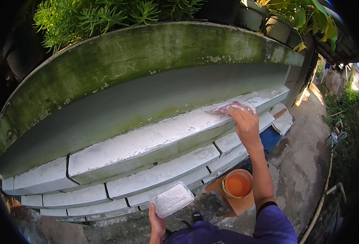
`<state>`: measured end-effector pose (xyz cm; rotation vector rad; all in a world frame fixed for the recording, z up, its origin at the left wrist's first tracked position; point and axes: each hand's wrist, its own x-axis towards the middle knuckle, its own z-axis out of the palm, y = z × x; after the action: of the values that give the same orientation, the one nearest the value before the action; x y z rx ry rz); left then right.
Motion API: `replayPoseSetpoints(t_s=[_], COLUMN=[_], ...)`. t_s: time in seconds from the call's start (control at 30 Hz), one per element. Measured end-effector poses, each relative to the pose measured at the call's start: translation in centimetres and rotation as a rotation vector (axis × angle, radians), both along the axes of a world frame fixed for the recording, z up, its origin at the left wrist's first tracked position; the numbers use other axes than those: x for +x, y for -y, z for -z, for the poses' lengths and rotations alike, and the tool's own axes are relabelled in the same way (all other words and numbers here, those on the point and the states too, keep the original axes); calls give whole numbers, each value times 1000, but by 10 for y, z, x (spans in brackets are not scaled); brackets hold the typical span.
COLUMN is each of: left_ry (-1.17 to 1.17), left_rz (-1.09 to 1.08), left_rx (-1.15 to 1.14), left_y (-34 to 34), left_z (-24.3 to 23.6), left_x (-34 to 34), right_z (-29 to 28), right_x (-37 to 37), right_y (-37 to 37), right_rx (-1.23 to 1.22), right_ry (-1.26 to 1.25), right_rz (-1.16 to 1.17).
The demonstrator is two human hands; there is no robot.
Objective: Applying putty or plaster to a concrete wall using a putty knife.
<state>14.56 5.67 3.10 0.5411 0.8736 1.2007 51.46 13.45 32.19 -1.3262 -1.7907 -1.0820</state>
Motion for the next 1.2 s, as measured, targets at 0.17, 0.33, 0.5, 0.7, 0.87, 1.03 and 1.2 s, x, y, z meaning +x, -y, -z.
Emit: replayPoseSetpoints(t_s=[0.17, 0.33, 0.5, 0.7, 0.87, 1.03, 1.2], left_ry=[1, 3, -8, 8, 0, -23, -17], left_rz=[-21, -30, 15, -10, 9, 36, -4], left_rx=[7, -28, -2, -1, 0, -15, -17], left_y=[3, 6, 3, 2, 0, -3, 2], left_z=[-4, 0, 1, 1, 5, 3, 3], left_x=[-1, -5, -4, -6, -4, -1, -1], right_z=[20, 23, 11, 24, 7, 16, 24], right_x=[-6, 3, 18, 7, 7, 18, 3], right_y=[12, 35, 5, 39, 43, 17, 54], right_rx=[-124, 7, 121, -85, 25, -32, 34], right_ry=[-77, -107, 13, -16, 34, 46, 49], right_rz=[-36, -45, 38, 111, 233, 238, 362])
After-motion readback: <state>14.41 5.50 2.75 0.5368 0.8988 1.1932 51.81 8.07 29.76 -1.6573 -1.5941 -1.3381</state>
